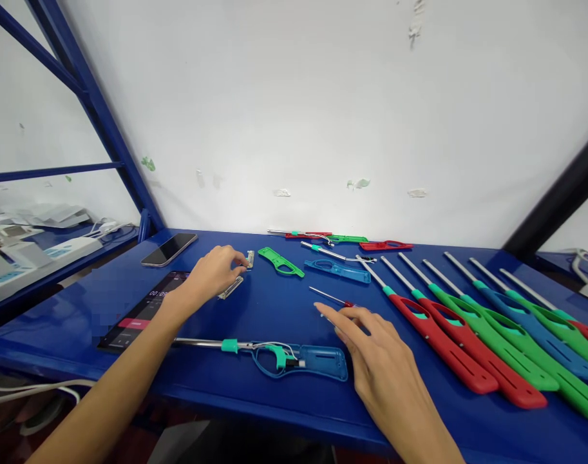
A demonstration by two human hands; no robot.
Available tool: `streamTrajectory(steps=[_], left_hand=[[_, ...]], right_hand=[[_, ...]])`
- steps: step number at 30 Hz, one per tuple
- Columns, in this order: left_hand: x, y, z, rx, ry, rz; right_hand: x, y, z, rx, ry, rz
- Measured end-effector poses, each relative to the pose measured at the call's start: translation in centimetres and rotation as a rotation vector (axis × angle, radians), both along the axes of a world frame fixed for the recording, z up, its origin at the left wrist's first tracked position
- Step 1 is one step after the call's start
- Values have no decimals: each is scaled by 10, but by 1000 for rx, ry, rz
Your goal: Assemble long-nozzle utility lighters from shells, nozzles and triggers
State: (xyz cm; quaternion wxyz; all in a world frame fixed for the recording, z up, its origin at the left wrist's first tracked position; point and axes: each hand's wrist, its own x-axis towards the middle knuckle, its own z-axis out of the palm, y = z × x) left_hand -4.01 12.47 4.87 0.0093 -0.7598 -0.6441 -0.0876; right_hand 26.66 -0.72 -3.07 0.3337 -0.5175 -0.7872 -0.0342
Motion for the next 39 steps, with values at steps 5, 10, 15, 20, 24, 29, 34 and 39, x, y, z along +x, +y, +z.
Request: streamTrajectory(steps=[5,10,15,20,24,29,34,39], left_hand=[[-4,-1,-5,27,17,-14],[-12,0,-3,68,-11,-12],[-29,-3,7,103,-32,25],[-55,-25,12,39,-41,110],[-70,-43,8,-15,-37,163],[-71,-45,9,-21,-33,194],[-58,-27,21,-4,4,220],[-39,8,27,-1,24,119]], right_hand=[[1,0,-1,13,9,-7],[3,0,1,17,2,14],[0,-2,0,12,34,-3],[1,0,-5,21,34,-5],[3,2,-8,17,33,-10],[5,4,-13,25,31,-8],[5,5,-14,8,55,-8],[4,5,-13,24,64,-3]])
